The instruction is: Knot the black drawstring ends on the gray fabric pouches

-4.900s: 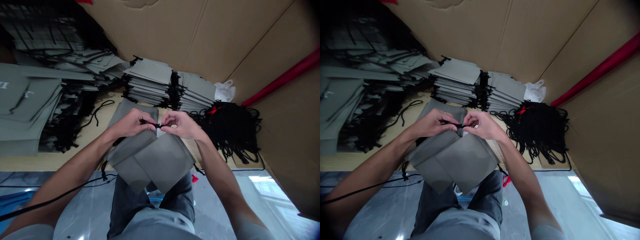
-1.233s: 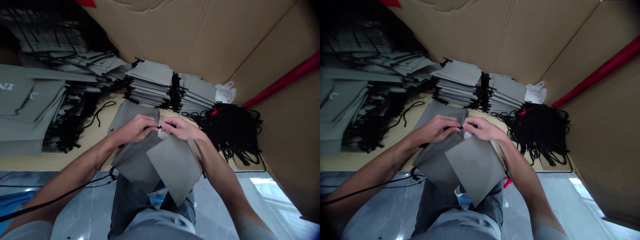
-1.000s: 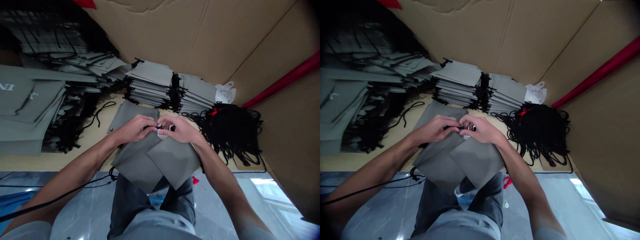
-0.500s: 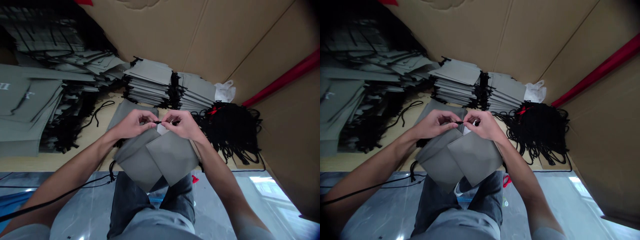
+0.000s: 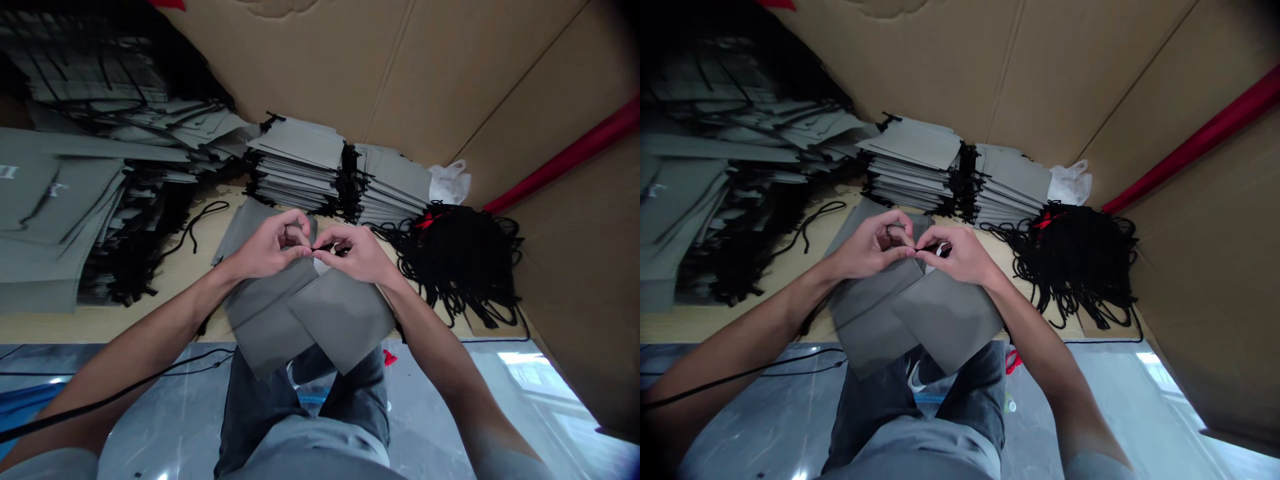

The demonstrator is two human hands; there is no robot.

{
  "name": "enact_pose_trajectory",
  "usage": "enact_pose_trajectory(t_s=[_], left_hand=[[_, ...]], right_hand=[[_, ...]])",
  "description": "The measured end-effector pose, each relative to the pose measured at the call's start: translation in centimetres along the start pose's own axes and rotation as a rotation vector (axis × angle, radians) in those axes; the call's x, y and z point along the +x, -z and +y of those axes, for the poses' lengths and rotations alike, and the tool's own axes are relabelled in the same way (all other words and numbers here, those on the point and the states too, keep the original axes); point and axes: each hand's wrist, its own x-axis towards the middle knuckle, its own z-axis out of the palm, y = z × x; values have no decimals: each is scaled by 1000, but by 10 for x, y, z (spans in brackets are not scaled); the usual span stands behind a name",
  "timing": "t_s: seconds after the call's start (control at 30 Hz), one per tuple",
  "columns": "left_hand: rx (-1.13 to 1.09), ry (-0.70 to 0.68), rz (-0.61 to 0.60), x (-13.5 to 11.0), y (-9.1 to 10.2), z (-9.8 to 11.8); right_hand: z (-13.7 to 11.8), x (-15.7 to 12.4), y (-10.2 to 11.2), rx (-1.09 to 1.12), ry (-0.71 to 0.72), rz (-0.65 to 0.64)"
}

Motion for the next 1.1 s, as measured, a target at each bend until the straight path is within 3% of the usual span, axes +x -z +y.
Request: enact_pose_trajectory(t_s=[0.37, 0.57, 0.7, 0.83, 1.1], left_hand=[[-126, 21, -89, -2, 6, 12], [-47, 38, -123, -1, 9, 10], [92, 10, -39, 1, 10, 3], [216, 2, 63, 2, 10, 0], [181, 18, 123, 4, 8, 4]], right_hand=[[-1, 5, 1, 362, -125, -51], [-2, 6, 2, 346, -135, -61], [0, 4, 6, 235, -101, -55], [5, 4, 11, 343, -132, -42], [11, 3, 13, 425, -64, -38]])
